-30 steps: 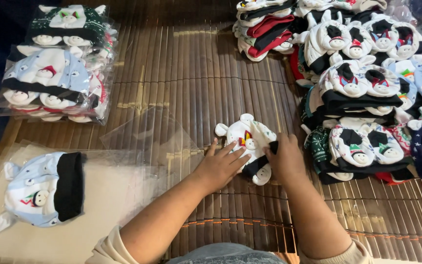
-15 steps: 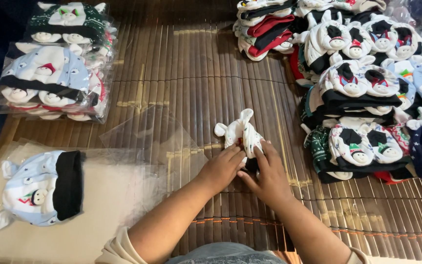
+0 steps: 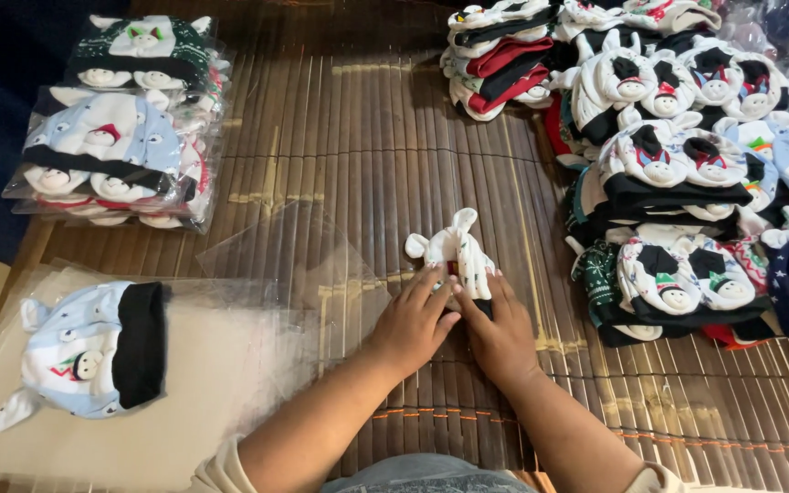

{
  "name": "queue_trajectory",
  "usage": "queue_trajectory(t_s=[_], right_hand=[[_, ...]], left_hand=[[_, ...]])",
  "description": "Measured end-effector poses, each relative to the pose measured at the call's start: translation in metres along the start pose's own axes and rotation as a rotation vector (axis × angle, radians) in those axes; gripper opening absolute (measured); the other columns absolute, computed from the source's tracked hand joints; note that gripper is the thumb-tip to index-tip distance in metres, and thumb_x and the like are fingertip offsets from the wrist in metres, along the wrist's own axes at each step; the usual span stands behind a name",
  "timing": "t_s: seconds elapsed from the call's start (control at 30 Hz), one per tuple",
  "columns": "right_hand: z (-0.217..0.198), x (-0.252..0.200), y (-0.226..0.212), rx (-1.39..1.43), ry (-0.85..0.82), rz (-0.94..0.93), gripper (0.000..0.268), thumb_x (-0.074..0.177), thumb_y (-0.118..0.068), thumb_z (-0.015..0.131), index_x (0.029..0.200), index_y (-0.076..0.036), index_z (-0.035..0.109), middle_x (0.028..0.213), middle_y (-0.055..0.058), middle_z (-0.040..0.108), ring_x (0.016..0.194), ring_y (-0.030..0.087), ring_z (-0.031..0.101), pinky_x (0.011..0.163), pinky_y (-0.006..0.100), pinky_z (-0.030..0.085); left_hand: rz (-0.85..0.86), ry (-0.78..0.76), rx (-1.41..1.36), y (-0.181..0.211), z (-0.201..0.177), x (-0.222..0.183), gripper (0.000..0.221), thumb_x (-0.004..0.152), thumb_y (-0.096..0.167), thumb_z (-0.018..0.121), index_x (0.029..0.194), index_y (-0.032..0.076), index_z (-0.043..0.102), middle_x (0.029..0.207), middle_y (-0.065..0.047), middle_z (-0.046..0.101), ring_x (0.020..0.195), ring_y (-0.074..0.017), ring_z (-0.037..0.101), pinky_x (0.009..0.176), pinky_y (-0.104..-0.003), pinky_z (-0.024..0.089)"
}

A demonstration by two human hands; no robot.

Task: Folding baby hats and placing them into individual plastic bags for packaging.

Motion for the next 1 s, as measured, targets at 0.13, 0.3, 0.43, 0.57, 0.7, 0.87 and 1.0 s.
queue_trajectory(t_s=[0.13,0.3,0.43,0.57,0.7,0.87,1.0], right_hand=[[0.0,0.002,0.002,0.099,-0.02,0.028,0.045,0.093,-0.015,0.066,0.137,-0.024,0.068,0.123,0.028,0.065,0.11,0.055,0.065,0.072,0.053,0.054],[0.008,-0.009,0.005,0.095,-0.243,0.187,0.055,0.087,-0.009,0.073,0.14,-0.019,0.06,0.146,0.028,0.052,0.128,0.05,0.058,0.093,0.051,0.052],[0.002,0.001,-0.001,0.105,-0.245,0.182,0.055,0.087,-0.008,0.072,0.14,-0.017,0.061,0.145,0.028,0.052,0.127,0.048,0.058,0.093,0.05,0.053],[0.004,-0.002,0.001,0.086,-0.222,0.183,0.053,0.086,-0.008,0.074,0.138,-0.014,0.062,0.144,0.025,0.053,0.124,0.044,0.06,0.092,0.048,0.054],[0.003,-0.001,0.002,0.095,-0.214,0.183,0.055,0.086,-0.008,0.074,0.138,-0.015,0.062,0.145,0.024,0.053,0.125,0.044,0.06,0.094,0.048,0.053],[0.002,0.003,0.003,0.124,-0.128,0.125,0.049,0.089,-0.011,0.072,0.138,-0.015,0.064,0.13,0.026,0.059,0.118,0.048,0.062,0.09,0.053,0.056],[-0.004,0.007,0.002,0.17,-0.03,0.054,0.044,0.093,-0.015,0.068,0.137,-0.014,0.067,0.116,0.028,0.063,0.111,0.052,0.064,0.089,0.057,0.058]], left_hand=[[-0.044,-0.1,-0.048,-0.003,-0.025,-0.028,0.053,0.104,0.037,0.054,0.147,0.006,0.05,0.143,-0.025,0.051,0.135,-0.0441,0.051,0.107,-0.055,0.045],[-0.073,-0.425,0.281,-0.042,-0.038,-0.086,0.081,0.087,0.048,0.067,0.147,0.01,0.028,0.164,-0.023,0.016,0.151,-0.0363,0.014,0.122,-0.062,0.002],[-0.146,-0.396,0.3,-0.054,-0.073,-0.111,0.057,0.087,0.045,0.069,0.126,0.008,0.051,0.154,-0.029,0.038,0.148,-0.0453,0.025,0.118,-0.074,0.007],[-0.215,-0.563,0.352,-0.07,-0.071,-0.131,0.054,0.097,0.052,0.052,0.131,0.011,0.053,0.153,-0.024,0.039,0.148,-0.0409,0.025,0.118,-0.074,0.005],[-0.193,-0.462,0.262,-0.063,-0.077,-0.121,0.026,0.099,0.028,0.053,0.113,0.007,0.058,0.147,-0.028,0.048,0.146,-0.0452,0.033,0.117,-0.075,0.011],[-0.141,-0.374,0.316,-0.07,-0.063,-0.113,0.024,0.098,0.023,0.054,0.116,0.008,0.058,0.137,-0.023,0.056,0.138,-0.0401,0.046,0.112,-0.075,0.022],[-0.09,-0.304,0.352,-0.072,-0.056,-0.099,0.019,0.103,0.027,0.051,0.111,0.011,0.058,0.123,-0.017,0.065,0.127,-0.0357,0.06,0.108,-0.068,0.037]])
Point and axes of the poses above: each hand's wrist, its own x-axis towards the middle knuckle, its own z-axis out of the palm, y = z × x, the point moved 6 cm from there along x, towards the middle knuckle
